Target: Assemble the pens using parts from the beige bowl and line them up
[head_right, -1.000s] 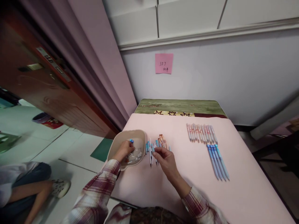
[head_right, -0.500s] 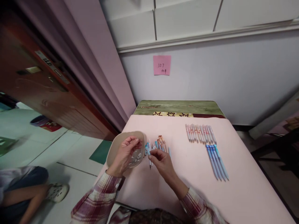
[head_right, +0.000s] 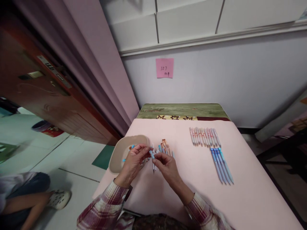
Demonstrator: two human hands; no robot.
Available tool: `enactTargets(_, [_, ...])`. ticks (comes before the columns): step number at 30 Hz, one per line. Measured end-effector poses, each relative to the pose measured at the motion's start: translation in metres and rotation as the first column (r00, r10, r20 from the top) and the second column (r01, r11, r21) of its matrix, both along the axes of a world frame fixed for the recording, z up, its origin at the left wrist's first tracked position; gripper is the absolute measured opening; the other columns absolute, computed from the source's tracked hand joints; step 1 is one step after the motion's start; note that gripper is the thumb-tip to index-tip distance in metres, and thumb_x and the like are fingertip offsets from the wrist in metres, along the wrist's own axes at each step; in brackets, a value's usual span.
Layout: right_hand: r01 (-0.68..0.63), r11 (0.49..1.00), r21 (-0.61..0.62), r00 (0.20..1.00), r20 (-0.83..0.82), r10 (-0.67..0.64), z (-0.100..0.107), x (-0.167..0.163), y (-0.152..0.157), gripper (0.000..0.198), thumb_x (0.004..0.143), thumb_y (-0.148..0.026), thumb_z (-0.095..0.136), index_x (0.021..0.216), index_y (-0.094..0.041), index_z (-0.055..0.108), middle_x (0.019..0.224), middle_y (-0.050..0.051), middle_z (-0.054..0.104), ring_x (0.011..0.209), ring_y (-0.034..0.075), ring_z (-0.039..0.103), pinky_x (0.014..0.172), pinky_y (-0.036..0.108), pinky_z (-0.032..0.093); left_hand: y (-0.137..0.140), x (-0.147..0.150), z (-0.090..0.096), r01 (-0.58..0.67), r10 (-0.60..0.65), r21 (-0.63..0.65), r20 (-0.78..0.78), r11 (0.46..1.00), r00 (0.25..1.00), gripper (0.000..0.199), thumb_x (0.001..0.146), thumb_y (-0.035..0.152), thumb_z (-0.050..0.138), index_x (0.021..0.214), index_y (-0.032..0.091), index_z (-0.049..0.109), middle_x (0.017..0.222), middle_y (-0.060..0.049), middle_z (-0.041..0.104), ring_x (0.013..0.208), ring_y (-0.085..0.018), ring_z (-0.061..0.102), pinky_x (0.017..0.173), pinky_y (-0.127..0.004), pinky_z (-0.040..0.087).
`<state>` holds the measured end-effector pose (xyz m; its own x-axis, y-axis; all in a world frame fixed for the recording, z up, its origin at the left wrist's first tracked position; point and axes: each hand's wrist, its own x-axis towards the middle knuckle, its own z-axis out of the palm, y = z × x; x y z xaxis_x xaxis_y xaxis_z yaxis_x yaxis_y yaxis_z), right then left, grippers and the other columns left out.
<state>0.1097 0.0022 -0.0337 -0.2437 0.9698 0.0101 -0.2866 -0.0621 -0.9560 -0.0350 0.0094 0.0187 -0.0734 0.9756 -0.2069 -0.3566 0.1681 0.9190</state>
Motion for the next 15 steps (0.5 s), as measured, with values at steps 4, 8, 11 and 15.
enactTargets(4, [-0.005,1.0,0.008,1.0,-0.007,0.005,0.002,0.001,0.0,0.026,0.075,-0.043,0.073,0.087,-0.02,0.074,0.08,0.003,0.07,0.074,0.018,0.06,0.07,0.03,0.047,-0.001,-0.001,-0.003,0.026,-0.025,0.017,-0.055,1.0,0.998,0.022,0.069,0.03,0.078,0.079,0.015,0.066,0.076,-0.003,0.069,0.068,-0.012,0.063,0.068,-0.024,0.049])
enactTargets(8, [0.003,1.0,0.012,1.0,-0.023,-0.003,0.002,0.0,0.001,0.023,0.074,-0.04,0.074,0.085,-0.019,0.074,0.079,0.003,0.07,0.073,0.017,0.059,0.07,0.03,0.047,-0.002,-0.003,-0.003,0.088,-0.084,0.041,-0.107,0.995,0.991,0.02,0.07,0.028,0.077,0.082,0.015,0.068,0.078,-0.004,0.07,0.071,-0.013,0.062,0.071,-0.024,0.049])
enactTargets(11, [0.005,1.0,0.006,1.0,-0.026,-0.005,0.0,-0.001,0.001,0.023,0.074,-0.039,0.075,0.084,-0.019,0.073,0.078,0.002,0.07,0.071,0.016,0.059,0.067,0.028,0.046,-0.002,-0.007,0.001,0.111,-0.107,0.037,-0.111,0.993,0.988,0.021,0.074,0.032,0.075,0.084,0.015,0.068,0.084,-0.006,0.071,0.072,-0.014,0.063,0.073,-0.026,0.05])
enactTargets(15, [0.028,0.999,-0.03,0.999,-0.017,-0.029,-0.003,0.0,0.002,0.028,0.073,-0.042,0.075,0.088,-0.019,0.073,0.079,0.003,0.07,0.072,0.017,0.06,0.067,0.029,0.049,0.008,-0.029,0.007,0.027,-0.017,0.058,-0.164,0.998,0.986,0.025,0.075,0.038,0.071,0.083,0.016,0.066,0.086,-0.007,0.072,0.075,-0.016,0.065,0.077,-0.03,0.05])
